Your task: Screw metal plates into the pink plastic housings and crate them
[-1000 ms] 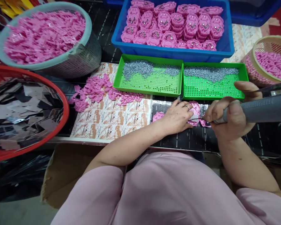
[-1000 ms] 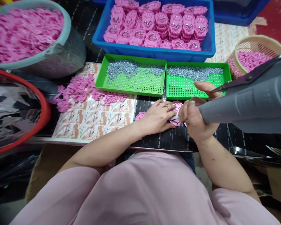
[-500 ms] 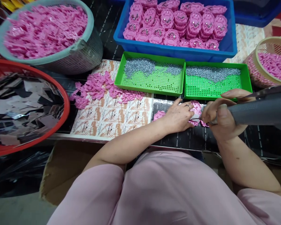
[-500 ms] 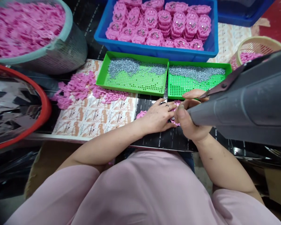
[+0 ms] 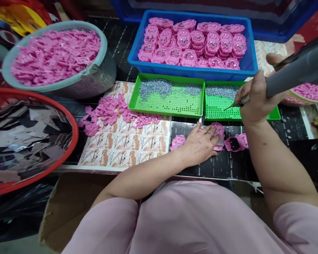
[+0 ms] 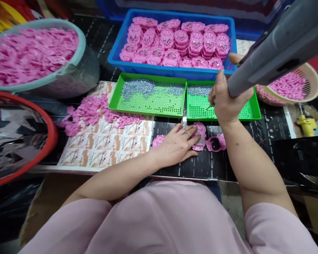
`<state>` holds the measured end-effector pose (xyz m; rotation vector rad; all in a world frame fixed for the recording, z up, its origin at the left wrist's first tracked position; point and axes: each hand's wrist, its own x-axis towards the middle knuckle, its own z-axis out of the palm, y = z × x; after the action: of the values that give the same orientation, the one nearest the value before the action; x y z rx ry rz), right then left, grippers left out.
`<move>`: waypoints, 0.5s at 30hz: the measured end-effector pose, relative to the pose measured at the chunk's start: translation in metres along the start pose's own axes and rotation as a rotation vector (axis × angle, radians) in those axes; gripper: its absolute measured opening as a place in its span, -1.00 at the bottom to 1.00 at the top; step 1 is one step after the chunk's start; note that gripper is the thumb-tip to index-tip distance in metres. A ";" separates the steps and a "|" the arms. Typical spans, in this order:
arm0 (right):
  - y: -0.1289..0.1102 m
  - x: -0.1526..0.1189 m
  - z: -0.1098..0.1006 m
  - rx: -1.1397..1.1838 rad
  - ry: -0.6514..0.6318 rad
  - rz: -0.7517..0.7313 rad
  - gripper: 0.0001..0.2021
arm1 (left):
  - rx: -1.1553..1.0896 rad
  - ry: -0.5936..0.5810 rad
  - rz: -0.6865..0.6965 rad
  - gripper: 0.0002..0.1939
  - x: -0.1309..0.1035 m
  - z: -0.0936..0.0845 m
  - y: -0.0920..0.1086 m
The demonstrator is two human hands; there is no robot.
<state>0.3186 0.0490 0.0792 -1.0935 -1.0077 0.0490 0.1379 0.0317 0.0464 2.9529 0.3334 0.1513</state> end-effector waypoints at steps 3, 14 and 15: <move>0.007 0.000 0.001 0.019 -0.022 0.011 -0.64 | 0.030 0.039 -0.002 -0.56 -0.002 0.002 0.003; 0.010 -0.004 0.007 -0.019 0.008 0.020 -0.69 | 0.131 0.035 0.022 -0.67 -0.003 0.007 0.009; 0.009 -0.002 0.007 -0.001 0.015 0.023 -0.67 | 0.131 0.030 0.016 -0.67 -0.003 0.007 0.009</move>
<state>0.3164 0.0575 0.0716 -1.1047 -0.9823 0.0586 0.1378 0.0213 0.0404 3.0859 0.3360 0.1830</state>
